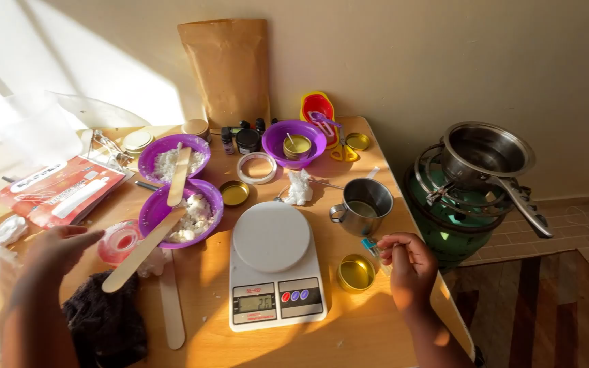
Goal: The person is preparing candle wicks by cutting them with scissors and placing them into small metal tins on a workspace.
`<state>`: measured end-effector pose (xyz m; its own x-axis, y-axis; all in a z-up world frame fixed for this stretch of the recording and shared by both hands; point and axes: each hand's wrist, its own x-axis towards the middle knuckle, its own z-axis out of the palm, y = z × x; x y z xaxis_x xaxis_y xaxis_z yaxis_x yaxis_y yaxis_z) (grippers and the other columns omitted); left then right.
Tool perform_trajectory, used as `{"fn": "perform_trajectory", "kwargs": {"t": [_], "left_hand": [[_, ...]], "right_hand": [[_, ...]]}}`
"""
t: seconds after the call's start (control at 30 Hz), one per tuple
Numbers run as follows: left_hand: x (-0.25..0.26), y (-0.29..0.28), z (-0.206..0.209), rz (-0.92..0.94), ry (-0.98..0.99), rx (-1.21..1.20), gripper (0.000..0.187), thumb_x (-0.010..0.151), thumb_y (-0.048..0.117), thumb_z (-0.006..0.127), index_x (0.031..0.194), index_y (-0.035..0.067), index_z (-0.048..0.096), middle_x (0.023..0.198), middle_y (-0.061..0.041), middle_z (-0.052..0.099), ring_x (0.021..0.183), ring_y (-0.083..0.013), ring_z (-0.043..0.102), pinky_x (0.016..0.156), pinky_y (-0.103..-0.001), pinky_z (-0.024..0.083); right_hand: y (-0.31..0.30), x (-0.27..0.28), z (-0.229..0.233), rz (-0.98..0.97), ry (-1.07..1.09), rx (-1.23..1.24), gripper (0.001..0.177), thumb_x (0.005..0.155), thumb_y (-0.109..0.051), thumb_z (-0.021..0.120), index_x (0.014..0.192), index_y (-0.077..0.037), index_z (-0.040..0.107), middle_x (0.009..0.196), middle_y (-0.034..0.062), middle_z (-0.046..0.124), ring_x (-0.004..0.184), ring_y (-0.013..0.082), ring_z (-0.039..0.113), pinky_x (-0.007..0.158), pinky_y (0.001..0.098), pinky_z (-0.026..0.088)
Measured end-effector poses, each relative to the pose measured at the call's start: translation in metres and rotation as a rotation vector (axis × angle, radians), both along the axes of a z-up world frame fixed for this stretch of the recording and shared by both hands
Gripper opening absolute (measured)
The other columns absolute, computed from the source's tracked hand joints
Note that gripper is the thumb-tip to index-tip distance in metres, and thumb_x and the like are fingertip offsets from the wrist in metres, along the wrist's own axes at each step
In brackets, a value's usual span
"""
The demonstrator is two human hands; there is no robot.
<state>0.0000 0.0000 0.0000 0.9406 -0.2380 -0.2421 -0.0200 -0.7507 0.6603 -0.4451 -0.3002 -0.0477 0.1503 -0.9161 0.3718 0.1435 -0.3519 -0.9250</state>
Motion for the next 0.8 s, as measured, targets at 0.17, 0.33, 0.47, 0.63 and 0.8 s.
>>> {"fn": "perform_trajectory", "kwargs": {"t": [0.17, 0.33, 0.47, 0.63, 0.8], "left_hand": [[-0.027, -0.017, 0.017, 0.015, 0.109, 0.09, 0.078, 0.065, 0.034, 0.08, 0.132, 0.006, 0.052, 0.13, -0.014, 0.055, 0.116, -0.031, 0.052, 0.095, -0.043, 0.038], [-0.007, -0.02, -0.002, -0.05, 0.043, 0.185, 0.064, 0.061, 0.031, 0.082, 0.117, 0.007, 0.062, 0.112, -0.012, 0.065, 0.099, -0.0277, 0.06, 0.08, -0.04, 0.044], [0.001, -0.023, -0.016, -0.037, -0.007, 0.141, 0.041, 0.057, 0.027, 0.084, 0.079, 0.005, 0.056, 0.077, -0.012, 0.057, 0.07, -0.0261, 0.051, 0.06, -0.038, 0.038], [-0.004, -0.013, -0.008, 0.022, -0.063, -0.009, 0.045, 0.052, 0.023, 0.086, 0.092, 0.008, 0.072, 0.086, -0.009, 0.067, 0.076, -0.0219, 0.058, 0.066, -0.037, 0.043], [0.004, -0.011, 0.0, 0.123, -0.458, -0.036, 0.053, 0.058, 0.039, 0.08, 0.103, 0.013, 0.07, 0.082, -0.007, 0.069, 0.071, -0.0229, 0.064, 0.06, -0.038, 0.047]], "right_hand": [[0.011, 0.01, 0.009, 0.02, 0.052, -0.001, 0.024, 0.08, 0.005, 0.041, 0.078, 0.001, 0.064, 0.073, 0.0117, 0.066, 0.059, 0.0151, 0.057, 0.055, 0.0234, 0.046], [0.023, 0.018, 0.013, 0.065, 0.114, -0.026, 0.026, 0.082, 0.004, 0.04, 0.08, 0.0, 0.065, 0.075, 0.0124, 0.066, 0.062, 0.0159, 0.059, 0.058, 0.0239, 0.047], [0.036, 0.02, 0.019, 0.105, 0.089, 0.022, 0.023, 0.082, 0.004, 0.042, 0.079, 0.001, 0.064, 0.074, 0.0134, 0.067, 0.059, 0.0173, 0.059, 0.055, 0.0246, 0.046], [0.052, 0.023, 0.023, 0.175, 0.058, 0.022, 0.022, 0.081, 0.006, 0.042, 0.076, 0.002, 0.064, 0.073, 0.0142, 0.067, 0.058, 0.0175, 0.057, 0.053, 0.0251, 0.046], [0.059, 0.022, 0.028, 0.227, 0.086, 0.069, 0.024, 0.08, 0.006, 0.041, 0.075, 0.003, 0.065, 0.072, 0.0144, 0.067, 0.058, 0.018, 0.056, 0.054, 0.0254, 0.045]]}}
